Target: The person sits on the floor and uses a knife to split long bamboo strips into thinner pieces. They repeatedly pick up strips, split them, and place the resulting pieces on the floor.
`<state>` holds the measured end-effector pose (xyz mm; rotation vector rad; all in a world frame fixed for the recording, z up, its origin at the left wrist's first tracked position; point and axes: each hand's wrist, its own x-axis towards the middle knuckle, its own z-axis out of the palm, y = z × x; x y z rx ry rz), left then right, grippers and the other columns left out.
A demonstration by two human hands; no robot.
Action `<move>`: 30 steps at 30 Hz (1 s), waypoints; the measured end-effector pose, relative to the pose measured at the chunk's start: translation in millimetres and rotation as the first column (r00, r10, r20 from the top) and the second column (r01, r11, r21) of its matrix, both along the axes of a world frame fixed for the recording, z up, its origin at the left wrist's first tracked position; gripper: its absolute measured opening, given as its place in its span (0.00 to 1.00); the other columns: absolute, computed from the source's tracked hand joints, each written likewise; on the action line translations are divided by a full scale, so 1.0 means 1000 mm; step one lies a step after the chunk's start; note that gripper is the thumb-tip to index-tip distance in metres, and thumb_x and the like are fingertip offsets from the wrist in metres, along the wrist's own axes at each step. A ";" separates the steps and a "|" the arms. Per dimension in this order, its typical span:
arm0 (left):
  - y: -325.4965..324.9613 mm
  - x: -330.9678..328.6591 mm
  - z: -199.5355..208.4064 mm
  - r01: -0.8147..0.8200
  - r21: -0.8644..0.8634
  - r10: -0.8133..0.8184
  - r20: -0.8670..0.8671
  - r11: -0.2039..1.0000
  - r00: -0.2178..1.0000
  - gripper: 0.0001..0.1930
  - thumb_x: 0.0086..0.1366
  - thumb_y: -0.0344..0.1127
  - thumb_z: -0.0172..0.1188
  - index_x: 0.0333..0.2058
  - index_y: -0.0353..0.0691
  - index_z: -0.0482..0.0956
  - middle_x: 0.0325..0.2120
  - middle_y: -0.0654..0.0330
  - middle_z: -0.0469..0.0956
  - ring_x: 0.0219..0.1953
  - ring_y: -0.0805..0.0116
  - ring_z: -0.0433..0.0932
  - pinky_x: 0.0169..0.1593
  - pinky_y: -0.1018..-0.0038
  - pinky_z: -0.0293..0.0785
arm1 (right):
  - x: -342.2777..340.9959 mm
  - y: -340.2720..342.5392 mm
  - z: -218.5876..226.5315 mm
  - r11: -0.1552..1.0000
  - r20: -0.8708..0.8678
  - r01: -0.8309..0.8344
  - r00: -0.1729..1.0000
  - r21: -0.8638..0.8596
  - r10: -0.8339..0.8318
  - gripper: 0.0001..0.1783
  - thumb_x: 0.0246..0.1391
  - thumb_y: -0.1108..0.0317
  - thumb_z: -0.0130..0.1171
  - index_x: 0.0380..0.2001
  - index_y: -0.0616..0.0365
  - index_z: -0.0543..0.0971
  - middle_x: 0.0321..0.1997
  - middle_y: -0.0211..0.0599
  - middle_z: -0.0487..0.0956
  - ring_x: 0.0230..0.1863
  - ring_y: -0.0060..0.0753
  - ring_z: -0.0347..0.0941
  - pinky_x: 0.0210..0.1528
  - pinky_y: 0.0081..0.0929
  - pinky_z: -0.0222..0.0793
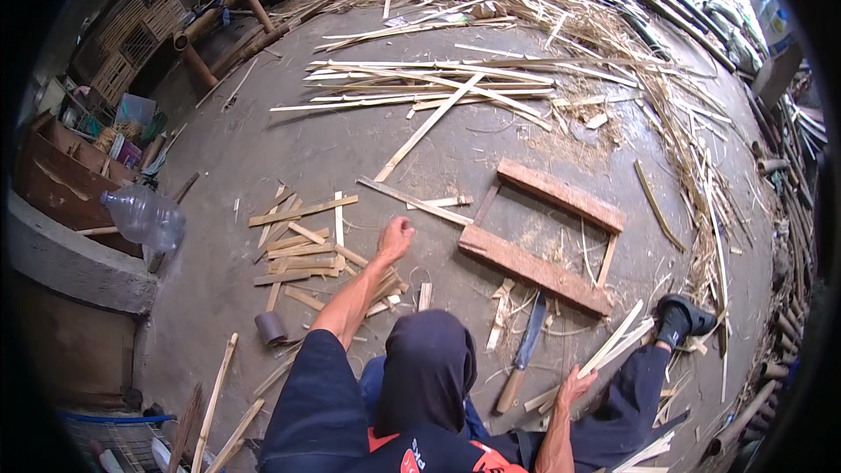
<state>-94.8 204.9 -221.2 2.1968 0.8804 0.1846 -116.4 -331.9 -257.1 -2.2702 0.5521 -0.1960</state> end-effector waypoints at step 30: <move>-0.039 -0.014 0.042 0.454 0.460 -0.387 -0.238 0.763 0.891 0.12 0.53 0.45 0.58 0.33 0.47 0.80 0.25 0.57 0.70 0.36 0.61 0.67 0.40 0.64 0.57 | 0.058 0.092 0.122 0.920 0.256 -0.393 0.889 -0.003 0.380 0.19 0.53 0.72 0.50 0.50 0.64 0.67 0.37 0.45 0.70 0.38 0.39 0.67 0.41 0.30 0.62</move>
